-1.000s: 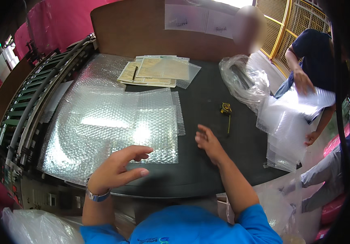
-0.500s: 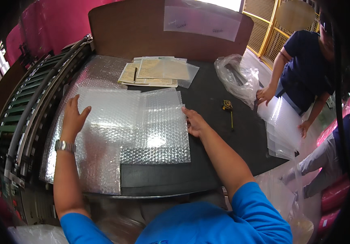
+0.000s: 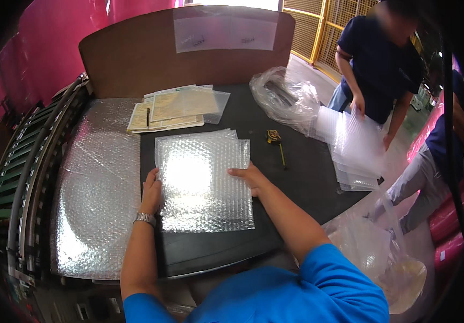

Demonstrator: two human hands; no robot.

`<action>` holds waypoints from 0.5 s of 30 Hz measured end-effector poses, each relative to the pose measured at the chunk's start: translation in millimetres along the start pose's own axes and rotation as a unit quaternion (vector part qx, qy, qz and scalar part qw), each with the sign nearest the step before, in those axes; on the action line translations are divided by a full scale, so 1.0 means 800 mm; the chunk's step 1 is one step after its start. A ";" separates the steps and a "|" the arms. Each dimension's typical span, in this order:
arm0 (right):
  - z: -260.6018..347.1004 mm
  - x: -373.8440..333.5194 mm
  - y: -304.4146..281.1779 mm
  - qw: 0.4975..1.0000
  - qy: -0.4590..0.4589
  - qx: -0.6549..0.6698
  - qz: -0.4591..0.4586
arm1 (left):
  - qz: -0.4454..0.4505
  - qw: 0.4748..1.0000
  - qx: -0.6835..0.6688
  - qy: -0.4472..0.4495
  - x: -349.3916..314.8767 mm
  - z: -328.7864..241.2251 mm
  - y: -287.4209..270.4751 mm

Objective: The person stands at a workstation and repeatedly picks up stacks of bubble wrap sheets. They separate the sheets and place them into a large clear plastic bag positioned to their left. The person continues this process, handling the bubble wrap and organizing it into the bag.

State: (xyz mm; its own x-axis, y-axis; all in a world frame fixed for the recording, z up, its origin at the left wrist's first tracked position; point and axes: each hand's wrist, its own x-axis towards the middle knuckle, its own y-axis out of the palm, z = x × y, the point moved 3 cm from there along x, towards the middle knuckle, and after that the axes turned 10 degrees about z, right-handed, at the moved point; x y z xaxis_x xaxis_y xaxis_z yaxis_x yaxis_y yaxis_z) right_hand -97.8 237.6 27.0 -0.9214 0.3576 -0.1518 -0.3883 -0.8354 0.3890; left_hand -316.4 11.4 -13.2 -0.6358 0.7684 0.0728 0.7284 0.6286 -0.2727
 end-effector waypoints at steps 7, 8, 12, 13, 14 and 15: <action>0.017 -0.079 -0.051 0.989 -0.114 -0.088 0.026 | 0.028 0.969 -0.239 -0.056 -0.032 -0.073 0.073; 0.031 -0.090 -0.040 0.982 -0.150 -0.116 0.019 | 0.034 0.976 -0.208 -0.052 -0.032 -0.083 0.080; 0.088 -0.135 -0.024 0.955 -0.238 -0.174 0.021 | -0.054 0.956 -0.233 0.171 -0.066 -0.167 0.094; 0.096 -0.145 -0.025 0.962 -0.234 -0.142 0.002 | -0.043 0.944 -0.249 0.211 -0.081 -0.180 0.090; 0.099 -0.150 -0.035 0.963 -0.222 -0.153 0.032 | -0.015 0.952 -0.229 0.204 -0.088 -0.180 0.092; 0.102 -0.155 -0.050 0.962 -0.208 -0.164 0.062 | 0.014 0.958 -0.209 0.197 -0.096 -0.178 0.092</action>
State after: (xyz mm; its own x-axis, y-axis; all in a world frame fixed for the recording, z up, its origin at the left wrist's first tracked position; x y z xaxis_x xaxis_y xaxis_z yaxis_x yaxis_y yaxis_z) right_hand 32.8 261.0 103.9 -0.9025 0.3265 0.2810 -0.3223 -0.9446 0.0624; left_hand -178.0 15.9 97.8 -0.5292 0.7194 0.4499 0.8343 0.5377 0.1216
